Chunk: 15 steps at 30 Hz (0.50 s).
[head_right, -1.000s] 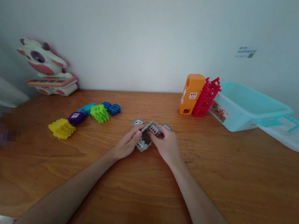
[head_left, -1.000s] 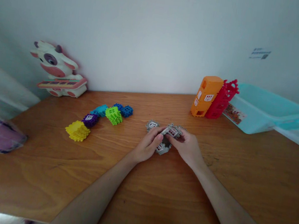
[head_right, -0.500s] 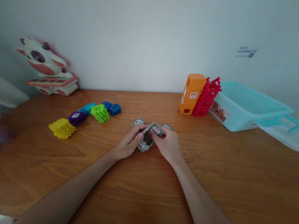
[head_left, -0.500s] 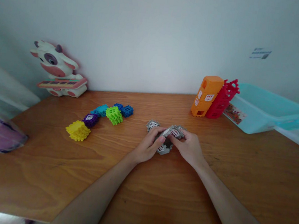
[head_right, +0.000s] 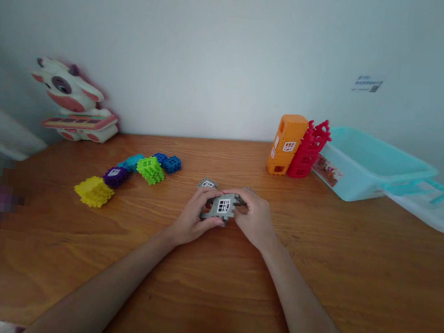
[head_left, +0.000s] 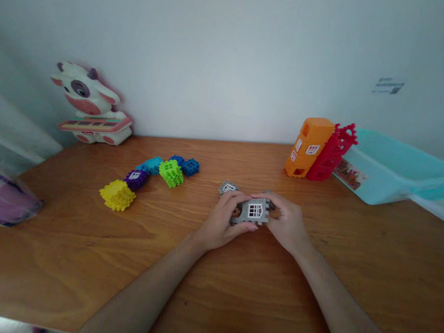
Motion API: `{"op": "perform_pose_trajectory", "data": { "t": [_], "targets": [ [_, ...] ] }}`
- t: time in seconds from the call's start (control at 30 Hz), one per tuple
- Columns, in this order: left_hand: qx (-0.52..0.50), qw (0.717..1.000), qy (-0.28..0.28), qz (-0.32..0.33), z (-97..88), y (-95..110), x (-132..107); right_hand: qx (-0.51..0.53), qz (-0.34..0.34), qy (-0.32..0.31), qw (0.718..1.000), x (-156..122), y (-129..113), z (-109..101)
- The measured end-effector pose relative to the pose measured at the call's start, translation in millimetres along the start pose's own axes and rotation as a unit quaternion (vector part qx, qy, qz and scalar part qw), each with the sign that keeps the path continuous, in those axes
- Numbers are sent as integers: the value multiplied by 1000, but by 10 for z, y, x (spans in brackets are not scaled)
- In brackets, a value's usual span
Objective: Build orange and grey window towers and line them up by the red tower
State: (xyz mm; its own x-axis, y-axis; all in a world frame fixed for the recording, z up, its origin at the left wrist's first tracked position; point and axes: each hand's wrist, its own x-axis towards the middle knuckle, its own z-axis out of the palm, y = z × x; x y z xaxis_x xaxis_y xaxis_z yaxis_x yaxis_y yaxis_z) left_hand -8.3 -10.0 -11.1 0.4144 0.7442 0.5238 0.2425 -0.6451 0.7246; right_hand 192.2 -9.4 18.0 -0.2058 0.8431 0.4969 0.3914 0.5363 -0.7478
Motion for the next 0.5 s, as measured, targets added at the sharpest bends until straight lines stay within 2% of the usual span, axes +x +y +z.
{"op": "perform_pose_trajectory", "data": {
  "t": [0.17, 0.23, 0.3, 0.4, 0.5],
  "targets": [
    [24, 1000, 0, 16, -8, 3, 0, -8, -45, 4, 999, -3, 30, -16],
    [8, 1000, 2, 8, -14, 7, 8, 4, -35, -4, 999, -3, 27, -13],
    [-28, 999, 28, -7, -17, 7, 26, 40, -1, 0, 999, -6, 22, 5],
    [-136, 983, 96, -71, -12, -3, 67, 129, 67, 16, 989, -8, 19, 53],
    [-250, 939, 165, -166, -4, -35, 114, 151, 115, 44, 981, 5, 40, 71]
  ]
}}
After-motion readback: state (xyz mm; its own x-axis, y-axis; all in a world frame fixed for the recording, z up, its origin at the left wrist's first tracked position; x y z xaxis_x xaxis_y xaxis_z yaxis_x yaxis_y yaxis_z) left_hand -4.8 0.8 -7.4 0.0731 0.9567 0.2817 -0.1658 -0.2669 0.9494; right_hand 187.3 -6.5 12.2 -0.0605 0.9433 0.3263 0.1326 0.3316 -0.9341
